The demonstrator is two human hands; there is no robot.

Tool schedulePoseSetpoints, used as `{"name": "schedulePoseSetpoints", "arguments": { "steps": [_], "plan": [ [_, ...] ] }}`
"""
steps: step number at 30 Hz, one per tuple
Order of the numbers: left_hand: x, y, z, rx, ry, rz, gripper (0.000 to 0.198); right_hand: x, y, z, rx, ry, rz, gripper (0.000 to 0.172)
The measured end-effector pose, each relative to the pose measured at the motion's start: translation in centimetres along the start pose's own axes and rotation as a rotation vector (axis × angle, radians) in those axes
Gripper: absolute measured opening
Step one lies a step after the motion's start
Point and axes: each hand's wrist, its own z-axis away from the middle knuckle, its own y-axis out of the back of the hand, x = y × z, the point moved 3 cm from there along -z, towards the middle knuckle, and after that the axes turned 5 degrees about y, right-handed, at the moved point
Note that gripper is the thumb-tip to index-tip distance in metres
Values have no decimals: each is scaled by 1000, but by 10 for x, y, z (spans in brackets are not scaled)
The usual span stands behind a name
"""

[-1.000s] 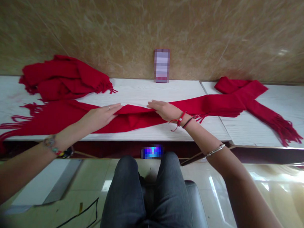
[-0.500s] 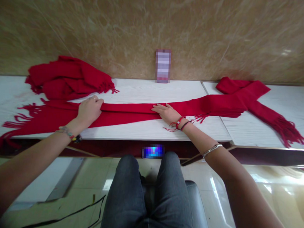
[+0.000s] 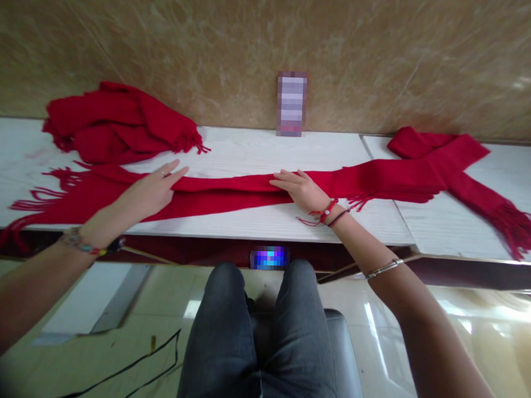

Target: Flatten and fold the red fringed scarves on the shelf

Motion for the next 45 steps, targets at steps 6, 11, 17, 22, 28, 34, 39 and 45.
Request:
{"name": "schedulePoseSetpoints", "arguments": {
  "steps": [6,11,17,22,28,34,39,45],
  "plan": [
    [7,-15,19,-27,201,-78,59,-3,-9,9,-130,60,-26,46],
    [4,-3,4,32,294,-242,52,0,-12,1,-105,4,-11,47],
    [-1,16,-9,128,353,-323,31,3,-13,-4,-68,-41,-2,48],
    [7,30,-4,188,356,-362,35,2,-6,-1,38,-61,9,47],
    [15,17,11,-150,239,-414,48,1,-9,0,-111,-19,10,46],
    [32,17,8,-120,187,-397,53,1,-10,1,-109,-24,30,48],
    [73,-8,-8,-78,-105,-175,55,0,-10,0,-93,-22,40,45],
    [85,-6,-19,85,-38,40,53,-3,-2,-2,11,-90,-4,46]
  ]
}}
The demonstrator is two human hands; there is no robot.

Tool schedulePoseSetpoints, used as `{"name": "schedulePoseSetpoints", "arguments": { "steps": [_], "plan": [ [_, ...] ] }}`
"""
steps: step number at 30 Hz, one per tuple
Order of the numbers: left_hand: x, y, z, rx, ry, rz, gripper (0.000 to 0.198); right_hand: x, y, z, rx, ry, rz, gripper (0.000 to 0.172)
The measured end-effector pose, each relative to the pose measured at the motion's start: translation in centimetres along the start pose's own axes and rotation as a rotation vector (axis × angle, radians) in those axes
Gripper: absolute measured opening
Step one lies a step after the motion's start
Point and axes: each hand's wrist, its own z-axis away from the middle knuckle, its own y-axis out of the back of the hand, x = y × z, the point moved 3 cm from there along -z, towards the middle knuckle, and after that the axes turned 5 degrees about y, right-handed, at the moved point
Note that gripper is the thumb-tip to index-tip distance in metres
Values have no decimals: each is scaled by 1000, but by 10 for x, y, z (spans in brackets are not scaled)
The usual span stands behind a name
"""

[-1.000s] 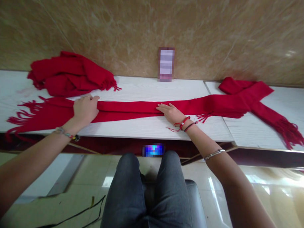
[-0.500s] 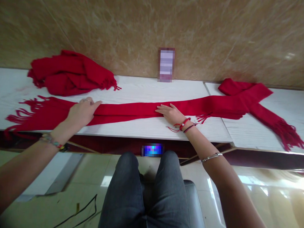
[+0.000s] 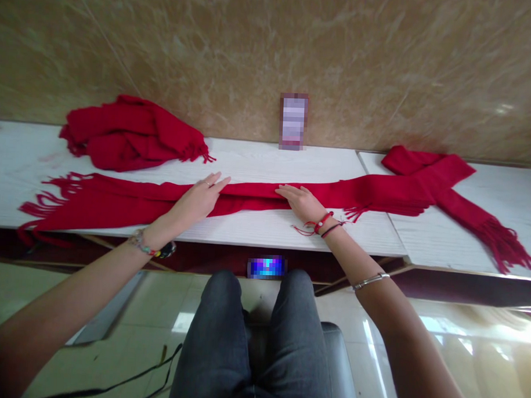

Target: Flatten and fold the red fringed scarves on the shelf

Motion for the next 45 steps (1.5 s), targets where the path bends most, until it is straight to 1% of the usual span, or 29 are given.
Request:
{"name": "schedulePoseSetpoints", "arguments": {
  "steps": [1,2,4,6,8,10,13,15,17,20,22,24,26,28,31,32,34,37,41,45],
  "plan": [
    [1,3,2,32,45,15,51,-1,2,1,23,-6,-12,47],
    [2,4,4,35,77,20,50,-2,3,2,30,-7,-23,47],
    [5,2,11,-37,121,10,48,-3,3,4,-28,3,-34,46],
    [6,-4,18,-140,145,-7,48,-4,1,7,-133,8,-34,46],
    [2,-8,22,-184,187,-24,50,-4,-2,8,-203,0,-27,48],
    [-6,-7,22,-173,230,-45,53,-4,-3,8,-221,-8,-23,49],
    [-18,-1,20,-135,295,-100,55,-4,-4,6,-226,-6,-21,51],
    [-22,3,19,-108,326,-147,55,-4,-4,5,-229,-2,-13,51],
    [-21,6,16,-88,322,-185,56,-5,-4,5,-230,2,1,51],
    [-8,7,9,-82,206,-186,57,-4,-5,5,-222,11,30,52],
    [3,9,4,-103,118,-152,57,-4,-5,5,-209,21,48,54],
    [11,12,1,-113,94,-116,57,-2,-5,4,-179,23,63,57],
    [16,15,3,-88,121,-97,58,-1,-4,4,-147,10,71,60],
    [21,13,12,-100,159,-93,60,-1,-4,5,-162,-3,58,64],
    [26,2,29,-247,214,-85,60,-2,-4,6,-240,-1,12,66],
    [27,-1,33,-278,229,-85,60,-2,-4,6,-255,-1,0,66],
    [27,-4,38,-290,245,-93,60,-3,-3,6,-264,-11,-10,67],
    [23,-1,36,-299,272,-123,58,-4,-1,5,-281,-27,-6,68],
    [19,4,29,-310,310,-157,58,-4,0,4,-284,-10,0,67],
    [11,3,19,-303,283,-156,60,-2,-2,5,-245,-10,16,68]
  ]
}}
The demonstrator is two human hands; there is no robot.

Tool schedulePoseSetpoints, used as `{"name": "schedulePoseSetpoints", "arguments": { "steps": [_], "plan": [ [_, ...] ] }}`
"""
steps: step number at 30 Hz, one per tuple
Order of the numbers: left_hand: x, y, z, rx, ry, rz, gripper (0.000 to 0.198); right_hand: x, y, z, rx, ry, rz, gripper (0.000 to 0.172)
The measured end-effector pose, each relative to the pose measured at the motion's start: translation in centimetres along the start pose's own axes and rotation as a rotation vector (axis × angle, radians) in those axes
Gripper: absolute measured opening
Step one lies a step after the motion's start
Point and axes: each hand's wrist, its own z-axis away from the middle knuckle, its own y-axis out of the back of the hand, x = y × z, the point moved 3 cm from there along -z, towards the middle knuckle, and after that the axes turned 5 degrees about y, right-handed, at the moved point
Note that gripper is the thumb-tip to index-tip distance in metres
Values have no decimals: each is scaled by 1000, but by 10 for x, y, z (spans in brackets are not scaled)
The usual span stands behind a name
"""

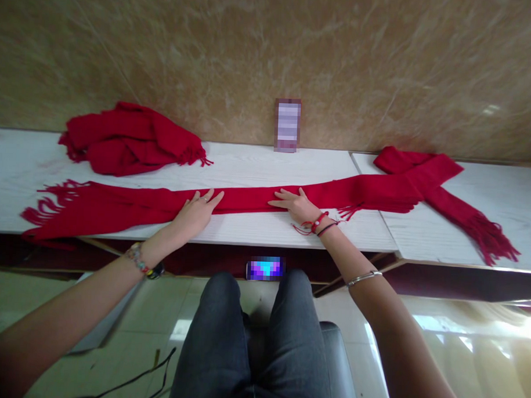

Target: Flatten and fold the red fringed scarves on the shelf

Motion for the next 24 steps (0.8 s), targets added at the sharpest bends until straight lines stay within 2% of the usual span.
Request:
{"name": "schedulePoseSetpoints", "arguments": {
  "steps": [6,9,13,18,20,24],
  "plan": [
    [-7,-4,-20,130,-162,0,58,3,-6,-2,141,40,32,50],
    [-7,-6,-24,116,-224,34,63,4,-8,-4,127,37,32,52],
    [-4,5,-17,160,-198,108,70,6,-6,-1,160,34,6,59],
    [5,2,-1,-96,-134,106,77,10,-9,5,100,56,-38,55],
    [7,-1,2,-115,-131,106,76,11,-9,6,71,49,-36,55],
    [5,-6,1,-70,-138,109,76,9,-6,5,51,37,-28,55]
  ]
}}
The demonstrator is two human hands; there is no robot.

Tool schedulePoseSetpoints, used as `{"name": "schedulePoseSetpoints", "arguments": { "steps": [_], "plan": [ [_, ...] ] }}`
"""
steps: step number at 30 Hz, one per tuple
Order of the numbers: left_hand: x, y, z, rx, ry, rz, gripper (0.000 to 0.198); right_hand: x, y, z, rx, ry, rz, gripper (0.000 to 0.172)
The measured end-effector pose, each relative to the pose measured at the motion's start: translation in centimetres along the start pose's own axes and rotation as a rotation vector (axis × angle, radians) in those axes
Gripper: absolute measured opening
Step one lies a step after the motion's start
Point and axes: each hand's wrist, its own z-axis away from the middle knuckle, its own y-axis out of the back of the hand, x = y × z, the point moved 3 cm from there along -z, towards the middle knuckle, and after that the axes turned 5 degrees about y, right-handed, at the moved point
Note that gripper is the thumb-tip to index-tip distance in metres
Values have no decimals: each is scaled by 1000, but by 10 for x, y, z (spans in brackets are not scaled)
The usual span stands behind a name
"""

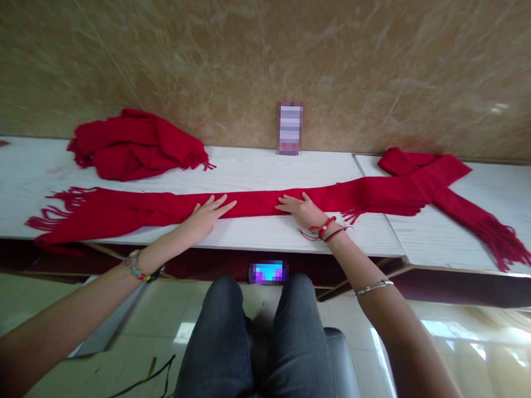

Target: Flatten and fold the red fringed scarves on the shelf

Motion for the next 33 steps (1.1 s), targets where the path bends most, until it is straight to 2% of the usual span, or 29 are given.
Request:
{"name": "schedulePoseSetpoints", "arguments": {
  "steps": [3,7,9,12,15,17,21,24,27,29,31,33],
  "plan": [
    [-4,-1,-2,7,-2,-16,76,-3,2,-1,2,10,22,55],
    [-3,8,-3,-94,-9,-33,75,-6,2,0,19,17,70,51],
    [5,16,-4,-115,-47,-27,74,-8,2,0,23,23,83,49],
    [28,25,-11,-73,-180,17,66,-11,3,0,25,30,81,44],
    [51,20,-21,-8,-245,84,51,-14,5,-1,13,36,86,43],
    [57,10,-25,-15,-239,95,50,-14,5,1,-7,31,89,44],
    [50,-3,-26,-42,-188,64,51,-12,6,13,-23,11,95,49],
    [44,-2,-25,-82,-180,75,52,-9,7,26,-7,-25,101,48],
    [51,4,-29,-125,-157,81,52,-9,8,30,12,-120,108,48],
    [63,9,-35,-62,-175,71,52,-13,10,23,49,-194,130,49],
    [76,11,-42,53,-205,77,53,-17,12,11,82,-271,159,50],
    [84,8,-50,126,-208,80,55,-19,11,0,70,-343,182,50]
  ]
}}
